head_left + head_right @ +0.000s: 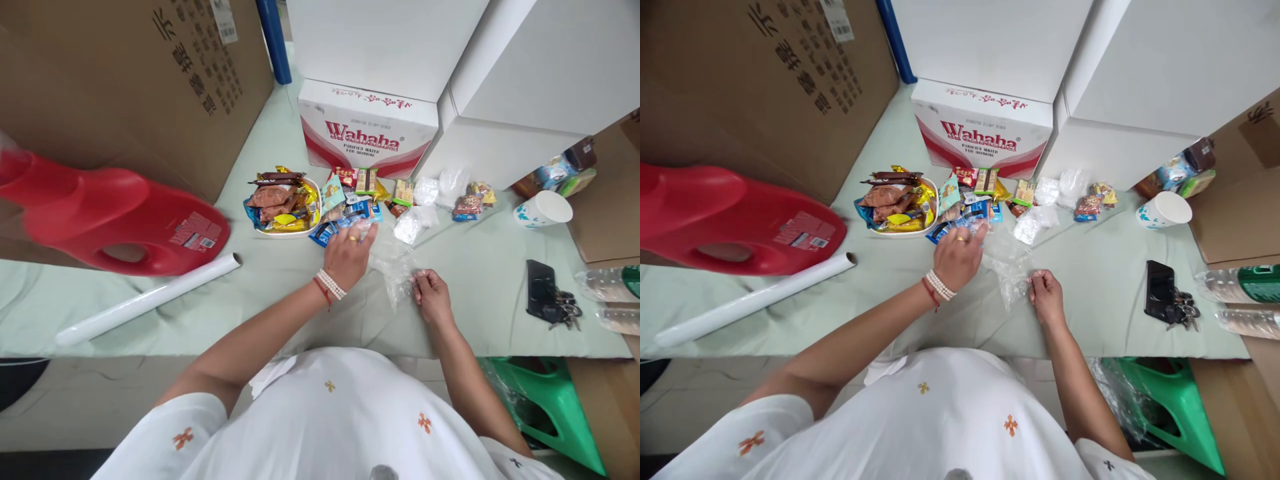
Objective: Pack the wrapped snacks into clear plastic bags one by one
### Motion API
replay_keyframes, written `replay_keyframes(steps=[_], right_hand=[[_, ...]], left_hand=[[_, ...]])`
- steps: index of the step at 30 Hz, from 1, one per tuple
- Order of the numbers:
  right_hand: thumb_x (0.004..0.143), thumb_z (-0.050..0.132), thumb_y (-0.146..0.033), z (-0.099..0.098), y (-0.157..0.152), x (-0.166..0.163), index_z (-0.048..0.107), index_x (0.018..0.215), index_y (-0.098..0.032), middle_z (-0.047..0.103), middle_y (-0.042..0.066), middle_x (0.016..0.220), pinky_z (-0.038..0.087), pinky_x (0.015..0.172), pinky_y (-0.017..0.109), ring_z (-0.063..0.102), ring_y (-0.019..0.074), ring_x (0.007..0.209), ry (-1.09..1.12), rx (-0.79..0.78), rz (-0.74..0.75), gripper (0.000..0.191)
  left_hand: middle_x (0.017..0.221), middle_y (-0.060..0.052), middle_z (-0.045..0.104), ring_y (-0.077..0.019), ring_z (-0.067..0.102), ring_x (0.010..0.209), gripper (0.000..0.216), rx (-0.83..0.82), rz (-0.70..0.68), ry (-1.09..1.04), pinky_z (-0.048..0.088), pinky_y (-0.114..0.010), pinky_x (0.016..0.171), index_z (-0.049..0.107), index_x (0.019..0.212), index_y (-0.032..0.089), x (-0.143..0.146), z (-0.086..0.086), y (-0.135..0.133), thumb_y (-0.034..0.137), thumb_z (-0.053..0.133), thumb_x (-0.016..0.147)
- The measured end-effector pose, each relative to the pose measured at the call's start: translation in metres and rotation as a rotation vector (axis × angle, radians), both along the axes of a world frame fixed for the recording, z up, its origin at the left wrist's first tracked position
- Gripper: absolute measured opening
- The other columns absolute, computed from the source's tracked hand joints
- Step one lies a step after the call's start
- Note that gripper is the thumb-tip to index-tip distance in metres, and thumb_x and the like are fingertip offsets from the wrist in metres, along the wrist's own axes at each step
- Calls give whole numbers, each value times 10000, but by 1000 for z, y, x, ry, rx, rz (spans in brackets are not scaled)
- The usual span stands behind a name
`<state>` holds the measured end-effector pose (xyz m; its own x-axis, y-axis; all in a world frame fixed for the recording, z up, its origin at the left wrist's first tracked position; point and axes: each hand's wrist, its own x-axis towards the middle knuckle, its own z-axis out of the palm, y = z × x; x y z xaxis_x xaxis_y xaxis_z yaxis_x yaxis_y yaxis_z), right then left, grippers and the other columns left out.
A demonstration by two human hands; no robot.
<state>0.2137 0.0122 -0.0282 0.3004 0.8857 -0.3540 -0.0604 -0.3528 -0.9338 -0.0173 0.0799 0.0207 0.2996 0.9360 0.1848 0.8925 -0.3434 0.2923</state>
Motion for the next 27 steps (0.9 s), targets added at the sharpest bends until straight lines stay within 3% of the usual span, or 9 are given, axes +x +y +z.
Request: replay_keyframes(steps=[3, 6, 8, 10, 13, 16, 19, 23, 27], right_hand=[[780, 727, -517, -3, 1, 1, 528, 799, -226, 499, -92, 558, 247, 374, 202, 344, 61, 398, -11, -7, 20, 354], [772, 730, -510, -3, 2, 2, 535, 793, -224, 475, -96, 515, 228, 373, 199, 329, 63, 390, -12, -19, 49, 346], [775, 727, -520, -1, 3, 3, 541, 795, -219, 567, -63, 597, 241, 370, 201, 351, 60, 401, -10, -35, 56, 355], [780, 723, -535, 1, 3, 4, 545, 799, -213, 638, -31, 705, 259, 365, 205, 370, 56, 414, -3, -50, 53, 369], [784, 723, -551, 2, 4, 5, 548, 807, -210, 657, -21, 768, 273, 359, 205, 382, 52, 423, 19, -54, 39, 383], [786, 732, -542, 0, 5, 7, 558, 812, -207, 654, -23, 782, 287, 364, 199, 401, 48, 432, 38, -51, 39, 379], [785, 743, -522, -1, 8, 9, 567, 812, -204, 662, -19, 786, 294, 374, 194, 408, 44, 435, 47, -55, 43, 364], [754, 776, -518, 2, 15, 12, 568, 789, -207, 672, -16, 768, 263, 372, 192, 389, 41, 429, 74, -62, 67, 376], [704, 811, -557, 9, 27, 11, 581, 808, -206, 705, 8, 771, 227, 378, 195, 360, 40, 422, 112, -126, 135, 433]], left_hand=[[1624, -136, 400, -357, 307, 1522, 763, 163, -240, -4, 180, -635, 1193, 280, 1613, 362, 12, 2, 30, 86, 477, 930], [1716, -136, 212, -344, 150, 1584, 933, 87, -475, 14, 4, -667, 1214, 199, 1637, 294, 27, -7, 65, 15, 539, 814], [1665, -179, 321, -359, 218, 1558, 1048, -64, -526, 7, -4, -668, 1213, 156, 1645, 224, 35, -15, 84, 28, 608, 720], [1457, -169, 582, -357, 383, 1461, 1102, -217, -491, -45, 33, -660, 1216, 152, 1642, 181, 40, -21, 97, 71, 652, 665], [1054, -69, 735, -315, 568, 1225, 890, -323, -391, -187, 179, -603, 1208, 369, 1568, 165, 40, -23, 103, 173, 653, 725], [851, -48, 706, -282, 613, 1072, 399, -242, -289, -330, 346, -530, 1108, 694, 1227, 174, 24, -14, 89, 269, 599, 850], [876, -51, 721, -266, 604, 1136, 207, -30, -385, -449, 374, -495, 1070, 754, 931, 223, -10, 2, 55, 290, 558, 929], [892, 2, 745, -239, 602, 1245, 153, 159, -645, -404, 234, -552, 1194, 724, 956, 267, -71, 20, -6, 177, 619, 893], [939, -12, 770, -215, 620, 1275, 245, 32, -752, -255, 233, -503, 1215, 695, 997, 243, -119, 17, -61, 75, 557, 884]])
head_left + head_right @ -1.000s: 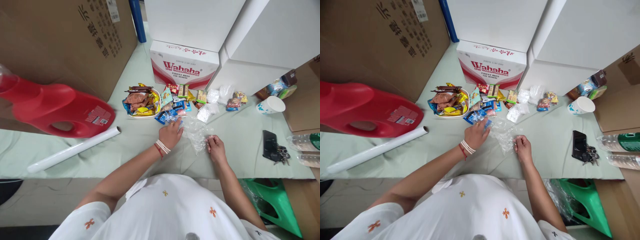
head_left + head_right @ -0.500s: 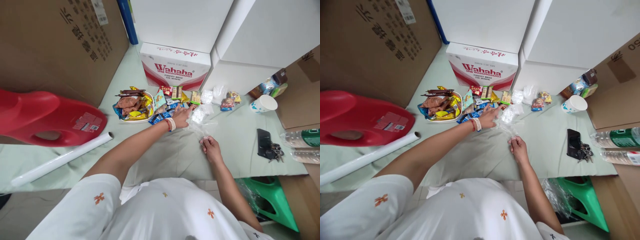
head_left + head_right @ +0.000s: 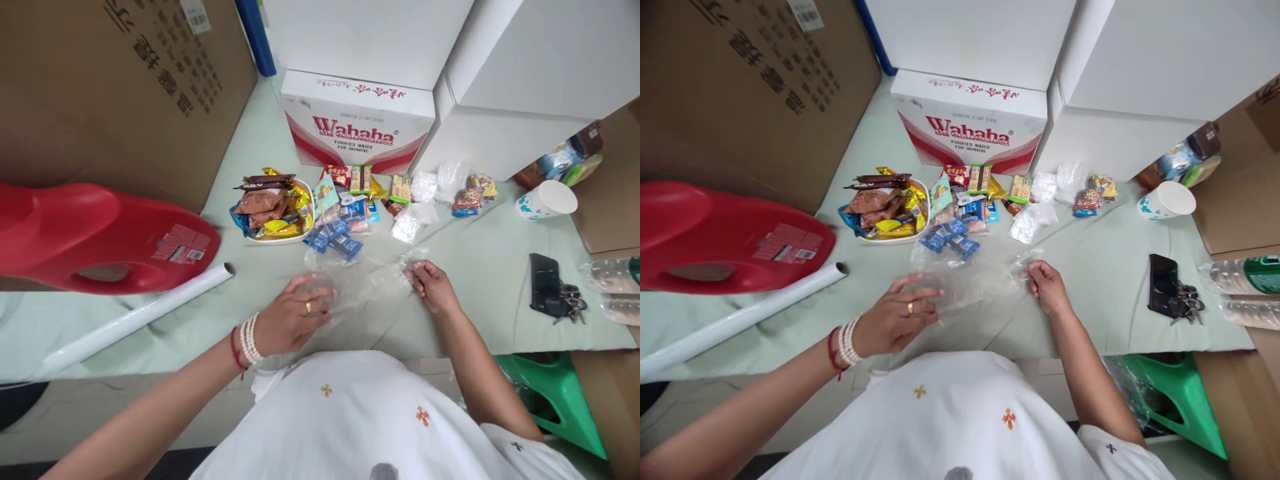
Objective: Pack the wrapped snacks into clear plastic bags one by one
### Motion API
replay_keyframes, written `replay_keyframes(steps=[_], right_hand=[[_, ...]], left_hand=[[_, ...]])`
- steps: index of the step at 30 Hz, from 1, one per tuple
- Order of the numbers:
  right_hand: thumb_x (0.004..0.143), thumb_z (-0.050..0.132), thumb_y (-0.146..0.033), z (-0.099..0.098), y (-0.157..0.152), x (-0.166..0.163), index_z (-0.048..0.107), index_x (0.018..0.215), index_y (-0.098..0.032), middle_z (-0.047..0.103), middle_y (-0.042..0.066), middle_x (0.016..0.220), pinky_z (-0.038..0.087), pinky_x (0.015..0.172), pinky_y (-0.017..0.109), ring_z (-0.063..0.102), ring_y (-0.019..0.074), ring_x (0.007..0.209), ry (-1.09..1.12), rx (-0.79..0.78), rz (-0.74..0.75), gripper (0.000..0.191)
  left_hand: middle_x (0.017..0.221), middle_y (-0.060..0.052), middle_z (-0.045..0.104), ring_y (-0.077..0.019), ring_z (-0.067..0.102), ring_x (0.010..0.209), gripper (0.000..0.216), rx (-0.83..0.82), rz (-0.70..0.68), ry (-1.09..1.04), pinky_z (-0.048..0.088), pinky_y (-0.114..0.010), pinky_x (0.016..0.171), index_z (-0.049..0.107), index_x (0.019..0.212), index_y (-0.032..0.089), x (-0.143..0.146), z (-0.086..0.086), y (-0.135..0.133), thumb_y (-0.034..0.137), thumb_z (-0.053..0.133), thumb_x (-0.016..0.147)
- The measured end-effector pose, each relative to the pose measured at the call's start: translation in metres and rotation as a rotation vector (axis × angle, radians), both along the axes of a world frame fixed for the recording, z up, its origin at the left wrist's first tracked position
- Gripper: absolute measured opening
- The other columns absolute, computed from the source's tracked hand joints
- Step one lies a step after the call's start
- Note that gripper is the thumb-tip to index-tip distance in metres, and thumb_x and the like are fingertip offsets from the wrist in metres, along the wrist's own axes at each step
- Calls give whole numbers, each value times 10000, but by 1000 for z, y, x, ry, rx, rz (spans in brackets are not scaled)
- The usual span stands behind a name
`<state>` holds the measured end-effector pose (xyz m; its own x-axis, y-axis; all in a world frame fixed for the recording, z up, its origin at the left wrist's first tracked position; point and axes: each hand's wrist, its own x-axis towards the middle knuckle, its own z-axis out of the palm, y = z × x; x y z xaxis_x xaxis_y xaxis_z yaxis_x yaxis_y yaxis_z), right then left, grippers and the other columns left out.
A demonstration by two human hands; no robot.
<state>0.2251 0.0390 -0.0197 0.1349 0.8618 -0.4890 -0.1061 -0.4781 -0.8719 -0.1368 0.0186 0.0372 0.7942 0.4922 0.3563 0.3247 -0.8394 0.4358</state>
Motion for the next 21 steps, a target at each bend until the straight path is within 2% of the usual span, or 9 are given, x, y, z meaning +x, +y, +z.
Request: replay_keyframes(steps=[3, 6, 8, 10, 12, 15, 17, 19, 21], right_hand=[[663, 832, -571, 2, 14, -4, 580, 802, -202, 702, 18, 755, 209, 389, 203, 344, 40, 419, -26, -20, 94, 468], [675, 800, -580, 6, 34, -8, 568, 793, -211, 613, -20, 655, 232, 408, 221, 350, 64, 429, -144, -1, 180, 451], [730, 744, -556, 14, 45, -9, 588, 809, -210, 577, -21, 653, 318, 450, 243, 400, 96, 471, -358, 53, 232, 388], [794, 682, -487, 29, 47, -11, 635, 890, -194, 632, 34, 807, 438, 562, 291, 477, 130, 553, -707, 194, 213, 312], [866, 609, -414, 47, 36, -18, 653, 1007, -178, 648, 110, 1033, 507, 710, 354, 549, 166, 662, -1046, 404, 89, 278], [981, 494, -355, 66, -3, -41, 641, 1089, -186, 647, 141, 1091, 530, 853, 403, 625, 229, 859, -1245, 659, -32, 249], [1018, 467, -336, 63, -37, -62, 649, 1122, -211, 677, 140, 1091, 538, 922, 425, 644, 258, 1006, -1215, 744, 150, 244], [1026, 487, -329, 48, -69, -77, 647, 1235, -232, 663, 152, 1282, 522, 1022, 476, 617, 286, 1198, -1144, 768, 489, 280], [1025, 514, -322, 25, -96, -80, 600, 1375, -257, 557, 135, 1492, 475, 1118, 526, 523, 308, 1374, -1089, 730, 747, 367]], left_hand=[[1115, -61, 767, -253, 623, 1274, 195, -132, -35, 66, 301, -497, 1182, 691, 971, 228, -20, -14, -29, 138, 555, 866], [1256, -124, 731, -264, 698, 1109, 431, -283, 1, 73, 432, -497, 1095, 616, 1297, 196, -27, -27, -47, 271, 528, 882], [1323, -136, 706, -241, 714, 1086, 551, -360, 134, 80, 505, -439, 1043, 468, 1490, 176, -24, -35, -53, 303, 447, 954], [1432, -121, 644, -223, 677, 1213, 532, -414, 338, 115, 535, -383, 1032, 439, 1528, 198, -15, -41, -54, 269, 362, 1007], [1540, -106, 547, -224, 627, 1308, 519, -452, 511, 171, 552, -379, 1027, 491, 1502, 222, -2, -47, -52, 212, 334, 1007], [1608, -127, 452, -255, 621, 1322, 569, -493, 607, 230, 589, -399, 968, 489, 1514, 235, 18, -53, -48, 156, 404, 958], [1635, -147, 404, -278, 591, 1357, 629, -505, 604, 234, 592, -404, 959, 438, 1551, 240, 25, -54, -49, 160, 483, 929], [1659, -156, 355, -291, 582, 1365, 689, -510, 589, 233, 594, -400, 953, 389, 1577, 247, 24, -54, -54, 192, 558, 912], [1670, -154, 330, -287, 625, 1313, 700, -497, 578, 244, 609, -383, 907, 383, 1579, 258, 16, -54, -62, 237, 596, 912]])
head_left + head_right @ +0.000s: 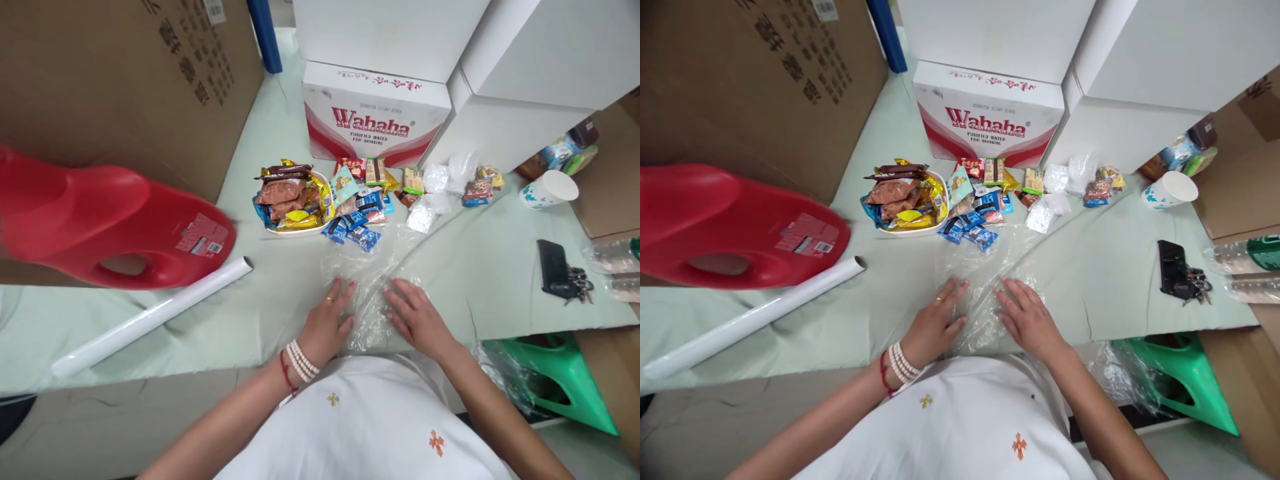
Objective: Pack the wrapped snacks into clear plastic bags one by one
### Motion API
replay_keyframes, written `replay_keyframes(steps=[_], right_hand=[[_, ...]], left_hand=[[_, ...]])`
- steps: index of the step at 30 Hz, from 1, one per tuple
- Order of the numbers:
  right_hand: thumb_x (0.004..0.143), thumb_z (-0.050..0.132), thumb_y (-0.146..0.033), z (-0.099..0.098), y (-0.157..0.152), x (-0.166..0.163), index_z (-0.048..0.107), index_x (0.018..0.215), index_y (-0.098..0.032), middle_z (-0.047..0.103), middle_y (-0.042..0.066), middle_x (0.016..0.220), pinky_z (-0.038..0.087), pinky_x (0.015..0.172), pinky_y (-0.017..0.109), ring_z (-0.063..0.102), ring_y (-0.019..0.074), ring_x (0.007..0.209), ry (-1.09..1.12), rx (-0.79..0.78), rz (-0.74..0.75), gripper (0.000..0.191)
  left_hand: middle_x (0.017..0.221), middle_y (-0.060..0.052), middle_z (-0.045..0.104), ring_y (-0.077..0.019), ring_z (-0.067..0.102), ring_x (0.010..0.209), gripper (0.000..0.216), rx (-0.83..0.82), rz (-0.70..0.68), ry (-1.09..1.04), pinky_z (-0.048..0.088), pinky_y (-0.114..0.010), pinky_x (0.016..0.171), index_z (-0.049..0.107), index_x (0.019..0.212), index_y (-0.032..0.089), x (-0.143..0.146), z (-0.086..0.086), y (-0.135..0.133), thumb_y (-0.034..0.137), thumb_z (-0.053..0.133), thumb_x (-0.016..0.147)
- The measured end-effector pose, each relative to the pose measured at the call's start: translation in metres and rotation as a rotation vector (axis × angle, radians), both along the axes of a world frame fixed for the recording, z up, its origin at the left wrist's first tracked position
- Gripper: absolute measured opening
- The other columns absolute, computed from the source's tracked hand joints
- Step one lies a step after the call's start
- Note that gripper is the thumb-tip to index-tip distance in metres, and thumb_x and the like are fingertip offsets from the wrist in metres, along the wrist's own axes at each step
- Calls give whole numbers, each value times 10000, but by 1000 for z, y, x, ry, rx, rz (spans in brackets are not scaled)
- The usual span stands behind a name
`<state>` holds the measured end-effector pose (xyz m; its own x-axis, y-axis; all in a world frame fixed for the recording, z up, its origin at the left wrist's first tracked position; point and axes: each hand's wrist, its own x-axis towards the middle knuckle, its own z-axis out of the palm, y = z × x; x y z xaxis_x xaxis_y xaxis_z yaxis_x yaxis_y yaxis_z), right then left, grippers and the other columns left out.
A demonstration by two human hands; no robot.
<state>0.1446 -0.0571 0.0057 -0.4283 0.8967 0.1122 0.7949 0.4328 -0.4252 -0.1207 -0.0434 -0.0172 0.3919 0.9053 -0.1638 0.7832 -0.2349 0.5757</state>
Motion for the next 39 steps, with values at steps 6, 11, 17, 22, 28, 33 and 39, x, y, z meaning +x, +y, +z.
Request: replay_keyframes(steps=[6, 11, 17, 22, 28, 33, 39], right_hand=[[1025, 536, -291, -20, -46, 50, 566, 1457, -302, 521, 93, 1554, 434, 1176, 545, 479, 297, 1444, 13, -208, 20, 433], [1035, 500, -383, 34, 18, 56, 740, 1122, -282, 743, 87, 1177, 561, 959, 424, 693, 260, 1097, 135, -149, -170, 274], [999, 523, -499, 39, 157, -50, 713, 1173, -172, 715, 182, 1140, 523, 853, 415, 662, 340, 1080, -277, -192, -279, 417], [859, 744, -419, 19, 183, -84, 683, 1237, -122, 666, 243, 1258, 510, 843, 390, 639, 369, 1141, -455, -341, -239, 484], [842, 723, -371, 31, 179, -23, 732, 1101, -182, 715, 115, 1036, 468, 739, 304, 678, 261, 888, -314, -308, -204, 321], [947, 562, -581, 25, 200, -67, 665, 1118, -176, 733, 115, 1009, 480, 736, 324, 679, 279, 914, -157, -245, -383, 451], [925, 638, -455, 3, 206, -109, 562, 1298, -170, 702, 165, 1221, 502, 833, 357, 655, 323, 1108, -236, -195, -411, 476]], left_hand=[[1494, -83, 596, -256, 702, 1152, 352, 158, -62, 125, 619, -359, 821, 671, 1296, 239, -34, -1, -21, 293, 509, 988], [1464, -93, 620, -347, 656, 1140, 337, 316, -73, 251, 561, -506, 880, 723, 1202, 288, -35, 9, -23, 203, 622, 891], [1487, -115, 594, -343, 487, 1423, 415, 257, -137, 77, 195, -722, 1189, 669, 1168, 243, -32, 12, -19, 86, 530, 811], [1158, -103, 751, -264, 673, 1169, 241, 322, 98, -11, 291, -629, 1183, 680, 1103, 228, -31, -8, -12, 218, 479, 969], [1515, -153, 554, -333, 482, 1435, 386, 361, 71, 112, 331, -601, 1179, 655, 1344, 259, -26, -18, -7, 275, 530, 980], [1606, -139, 451, -346, 435, 1474, 454, 311, 11, 123, 276, -644, 1198, 606, 1415, 259, -27, -14, -8, 351, 542, 975], [1616, -131, 436, -345, 412, 1490, 472, 292, -8, 152, 263, -653, 1202, 591, 1431, 262, -26, -13, -8, 378, 540, 977]])
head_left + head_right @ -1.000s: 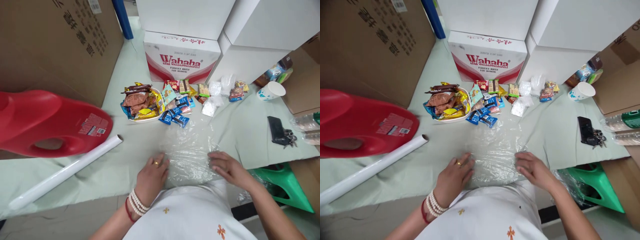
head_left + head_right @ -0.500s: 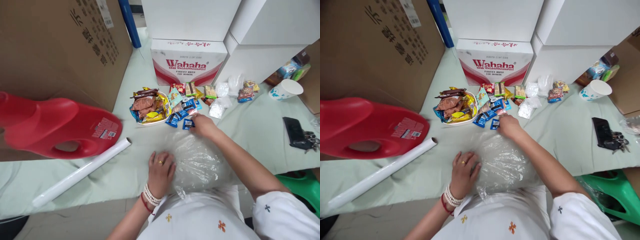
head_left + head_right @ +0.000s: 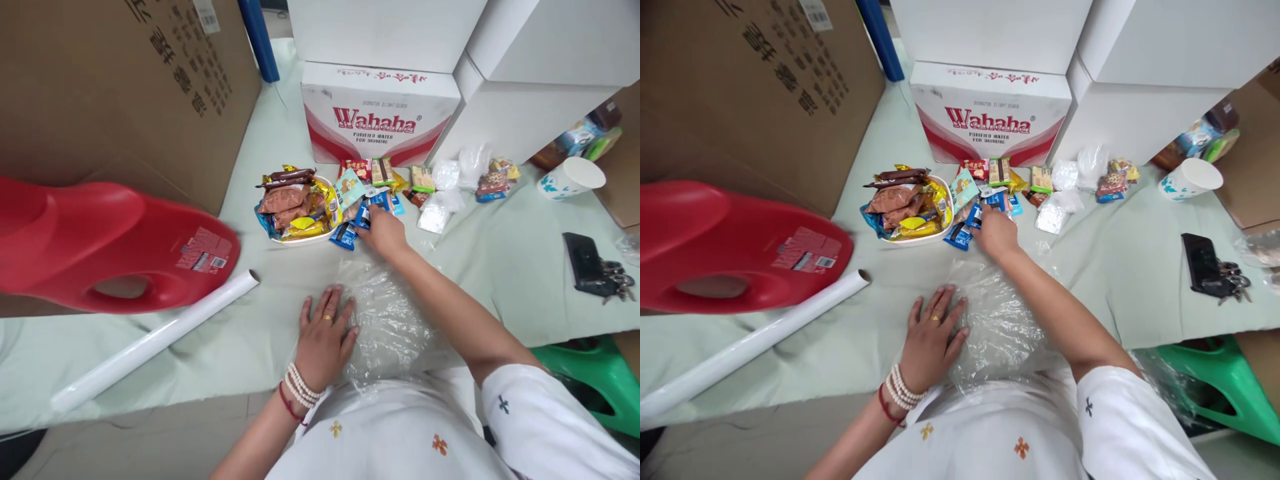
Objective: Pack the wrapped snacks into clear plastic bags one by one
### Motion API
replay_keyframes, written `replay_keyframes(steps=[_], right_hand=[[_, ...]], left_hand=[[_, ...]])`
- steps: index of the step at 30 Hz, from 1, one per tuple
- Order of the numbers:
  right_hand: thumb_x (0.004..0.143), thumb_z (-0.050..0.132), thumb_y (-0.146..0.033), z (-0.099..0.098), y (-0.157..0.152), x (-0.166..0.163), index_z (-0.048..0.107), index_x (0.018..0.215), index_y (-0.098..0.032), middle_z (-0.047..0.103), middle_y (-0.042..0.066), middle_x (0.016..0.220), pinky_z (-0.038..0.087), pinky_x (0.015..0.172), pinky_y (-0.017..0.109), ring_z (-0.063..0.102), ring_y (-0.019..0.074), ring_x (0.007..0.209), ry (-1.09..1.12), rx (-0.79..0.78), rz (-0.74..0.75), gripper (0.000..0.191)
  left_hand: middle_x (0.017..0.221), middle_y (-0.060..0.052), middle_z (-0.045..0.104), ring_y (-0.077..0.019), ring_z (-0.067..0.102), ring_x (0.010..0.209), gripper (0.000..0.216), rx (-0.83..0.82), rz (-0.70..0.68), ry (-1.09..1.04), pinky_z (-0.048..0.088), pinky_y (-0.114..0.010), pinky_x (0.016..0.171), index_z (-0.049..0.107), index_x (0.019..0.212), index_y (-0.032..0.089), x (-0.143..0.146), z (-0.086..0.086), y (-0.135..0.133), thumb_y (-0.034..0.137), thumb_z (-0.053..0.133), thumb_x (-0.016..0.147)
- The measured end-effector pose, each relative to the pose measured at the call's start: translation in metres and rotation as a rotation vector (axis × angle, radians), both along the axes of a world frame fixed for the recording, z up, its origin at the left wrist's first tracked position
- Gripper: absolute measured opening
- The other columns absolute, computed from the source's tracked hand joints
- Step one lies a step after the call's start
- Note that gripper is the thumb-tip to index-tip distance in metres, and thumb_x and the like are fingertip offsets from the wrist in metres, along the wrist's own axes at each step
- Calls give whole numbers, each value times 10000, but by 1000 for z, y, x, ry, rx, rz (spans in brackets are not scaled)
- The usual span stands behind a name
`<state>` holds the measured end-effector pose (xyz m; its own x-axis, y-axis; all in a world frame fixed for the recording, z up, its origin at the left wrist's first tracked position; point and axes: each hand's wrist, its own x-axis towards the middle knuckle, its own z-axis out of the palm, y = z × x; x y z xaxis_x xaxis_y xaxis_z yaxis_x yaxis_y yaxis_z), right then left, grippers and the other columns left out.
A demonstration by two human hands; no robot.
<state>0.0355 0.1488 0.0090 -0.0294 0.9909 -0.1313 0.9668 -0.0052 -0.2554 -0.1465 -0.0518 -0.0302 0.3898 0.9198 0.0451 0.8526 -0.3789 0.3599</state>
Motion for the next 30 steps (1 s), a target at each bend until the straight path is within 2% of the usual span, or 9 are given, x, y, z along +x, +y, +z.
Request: replay_keyframes(steps=[2, 6, 9, 12, 16, 20, 23, 25, 30], right_hand=[[904, 663, -391, 4, -2, 20, 579, 1294, -182, 715, 150, 1205, 493, 818, 339, 668, 311, 1076, -32, -64, 70, 450], [817, 760, -330, 17, -10, 79, 619, 1309, -182, 701, 145, 1234, 468, 796, 319, 666, 310, 1065, -138, -147, 287, 533], [844, 745, -418, 23, -14, 101, 642, 1288, -173, 706, 133, 1174, 459, 780, 311, 669, 289, 1009, -138, -125, 264, 518], [860, 723, -504, 20, -14, 92, 625, 1319, -184, 686, 139, 1220, 462, 773, 313, 667, 293, 1022, -149, -110, 251, 569], [817, 780, -454, 17, -12, 67, 628, 1332, -193, 651, 170, 1310, 478, 775, 342, 659, 338, 1075, -257, -168, 374, 597], [806, 774, -344, 18, -13, 67, 633, 1302, -199, 680, 164, 1258, 482, 756, 339, 645, 352, 1113, -318, -161, 461, 536], [826, 720, -313, 22, -16, 83, 630, 1292, -178, 674, 178, 1252, 478, 746, 335, 651, 344, 1096, -335, -163, 450, 493], [840, 684, -319, 31, -20, 100, 631, 1294, -175, 683, 172, 1215, 470, 726, 332, 667, 332, 1043, -324, -138, 394, 479], [860, 647, -352, 81, -51, 141, 583, 1373, -209, 678, 135, 1228, 459, 745, 331, 659, 318, 1037, -213, 167, 196, 536]], left_hand=[[1627, -130, 418, -349, 398, 1499, 483, -7, -12, 6, 259, -661, 1202, 582, 1441, 255, -1, 0, -1, 389, 533, 980], [1635, -117, 408, -350, 387, 1505, 485, -5, -29, -4, 243, -653, 1214, 580, 1444, 261, -4, -1, -3, 394, 528, 981], [1629, -117, 420, -353, 390, 1503, 482, 2, -29, -15, 240, -643, 1218, 584, 1439, 267, -4, -1, -3, 385, 538, 974], [1625, -128, 426, -359, 391, 1501, 502, 3, -32, -15, 229, -651, 1213, 567, 1448, 258, -5, 0, -3, 355, 547, 955], [1600, -179, 450, -341, 411, 1490, 637, 6, -25, -26, 197, -621, 1233, 459, 1519, 174, -7, -1, -2, 298, 549, 902], [1619, -189, 415, -350, 408, 1490, 649, 15, -23, 21, 97, -638, 1247, 438, 1538, 177, -7, -4, -2, 437, 526, 950], [1654, -193, 337, -375, 376, 1504, 716, 22, -21, 85, -3, -676, 1232, 428, 1553, 180, -2, -6, -2, 546, 529, 946], [1667, -201, 295, -395, 347, 1514, 797, 18, -17, 115, -43, -699, 1218, 393, 1576, 169, 1, -7, -2, 600, 543, 923], [1672, -216, 266, -426, 308, 1529, 883, -4, -4, 154, 0, -723, 1212, 341, 1603, 143, 3, -7, -1, 624, 560, 895]])
